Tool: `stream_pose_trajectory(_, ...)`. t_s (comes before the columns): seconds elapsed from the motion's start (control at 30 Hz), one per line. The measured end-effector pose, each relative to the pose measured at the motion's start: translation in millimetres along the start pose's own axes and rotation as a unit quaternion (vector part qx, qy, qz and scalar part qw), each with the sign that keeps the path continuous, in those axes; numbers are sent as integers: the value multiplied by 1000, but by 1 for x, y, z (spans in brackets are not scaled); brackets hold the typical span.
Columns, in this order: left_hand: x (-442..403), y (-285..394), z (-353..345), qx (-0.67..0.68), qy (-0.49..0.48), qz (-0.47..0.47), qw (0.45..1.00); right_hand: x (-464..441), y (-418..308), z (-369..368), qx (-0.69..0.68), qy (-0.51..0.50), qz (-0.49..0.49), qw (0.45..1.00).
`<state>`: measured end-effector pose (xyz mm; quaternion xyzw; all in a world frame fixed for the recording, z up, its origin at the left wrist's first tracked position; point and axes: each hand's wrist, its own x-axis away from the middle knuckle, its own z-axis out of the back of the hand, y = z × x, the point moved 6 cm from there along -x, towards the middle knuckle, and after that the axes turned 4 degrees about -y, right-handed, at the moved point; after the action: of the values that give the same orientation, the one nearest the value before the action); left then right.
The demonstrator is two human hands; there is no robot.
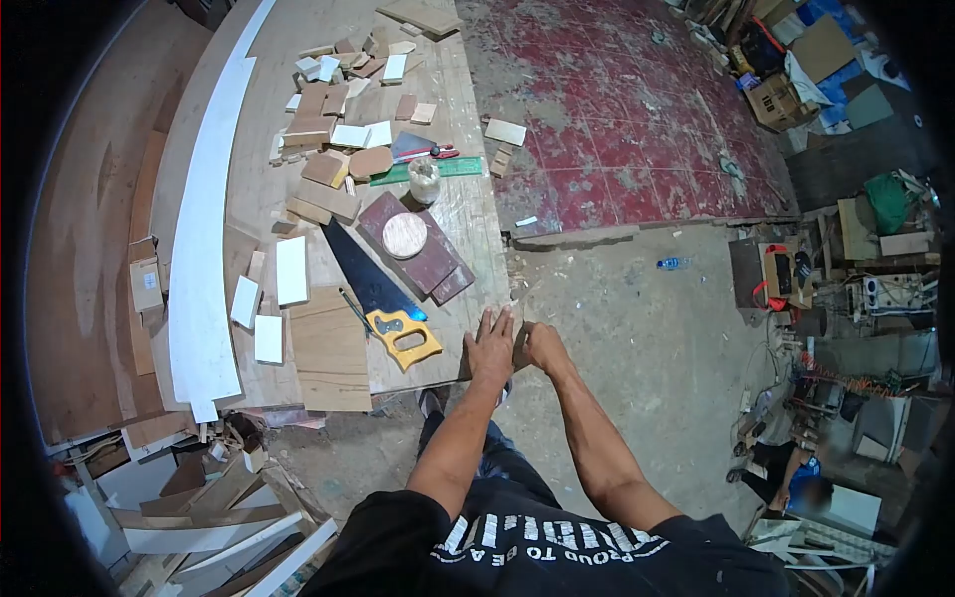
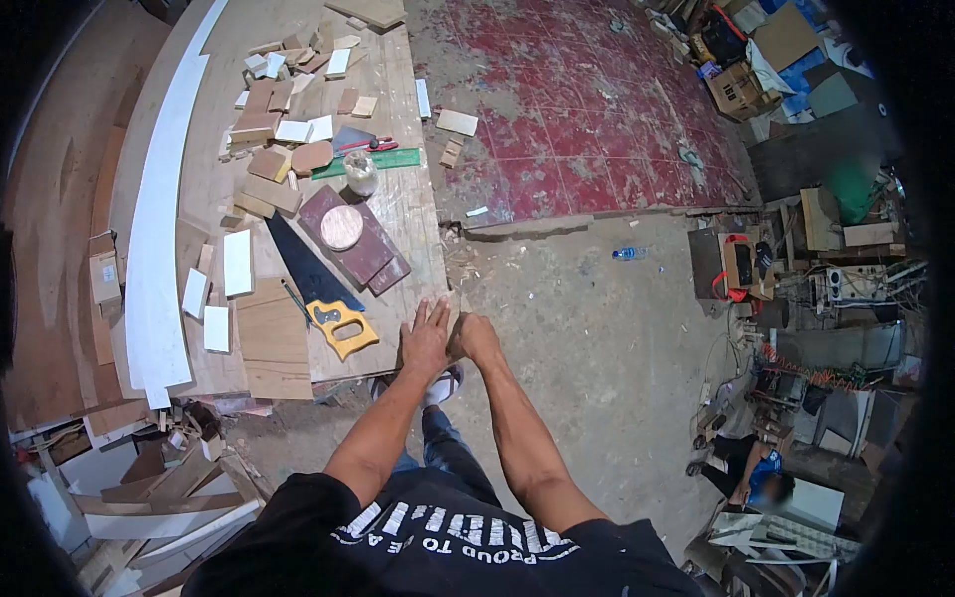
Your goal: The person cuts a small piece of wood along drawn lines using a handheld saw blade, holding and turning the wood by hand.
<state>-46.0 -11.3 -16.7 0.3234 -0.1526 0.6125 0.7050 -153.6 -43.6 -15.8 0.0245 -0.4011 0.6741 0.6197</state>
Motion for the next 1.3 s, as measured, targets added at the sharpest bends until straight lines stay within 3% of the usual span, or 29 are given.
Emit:
stream_pose_trajectory(0.13, -11, -3, -5, -6, 22, 6, 1000, 20, 10, 4, -18, 28, -1, 999)
stream_pose_trajectory(0.33, -3, 1, 0, -1, 12, -4, 1000, 17, 7, 6, -23, -40, -49, 998)
stream_pose_trajectory(0.43, -3, -1, -4, 9, -5, 5, 1000, 36, 12, 14, 42, -32, -52, 997)
stream_pose_trajectory(0.53, -7, 1, -7, -13, 16, 3, 1000, 82, -17, 57, 89, -103, -79, 988)
stream_pose_trajectory(0.63, -18, -3, -10, -53, 54, -6, 997, 82, -12, 54, 56, -64, -75, 994)
stream_pose_trajectory(0.77, -5, 1, 5, -12, 18, -16, 1000, 66, -26, 42, 67, -76, -104, 989)
stream_pose_trajectory(0.9, 0, 2, -15, -46, 5, -11, 999, 127, -40, 75, 109, -94, -79, 986)
stream_pose_trajectory(1.03, -7, -1, -5, -59, 38, -17, 997, 210, -83, 145, 80, 10, -41, 996)
stream_pose_trajectory(1.1, -6, 3, -1, -60, 32, -26, 997, 225, -64, 159, 42, 82, -142, 986)
stream_pose_trajectory(1.13, -5, 1, -1, -67, 62, -28, 995, 222, -46, 152, -7, 166, -114, 979)
stream_pose_trajectory(1.23, 8, 2, 4, -73, 123, -35, 989, 185, 18, 87, -103, 235, -121, 959)
stream_pose_trajectory(1.3, 6, -3, 8, -73, 154, -38, 985, 157, 36, 35, -154, 190, -144, 959)
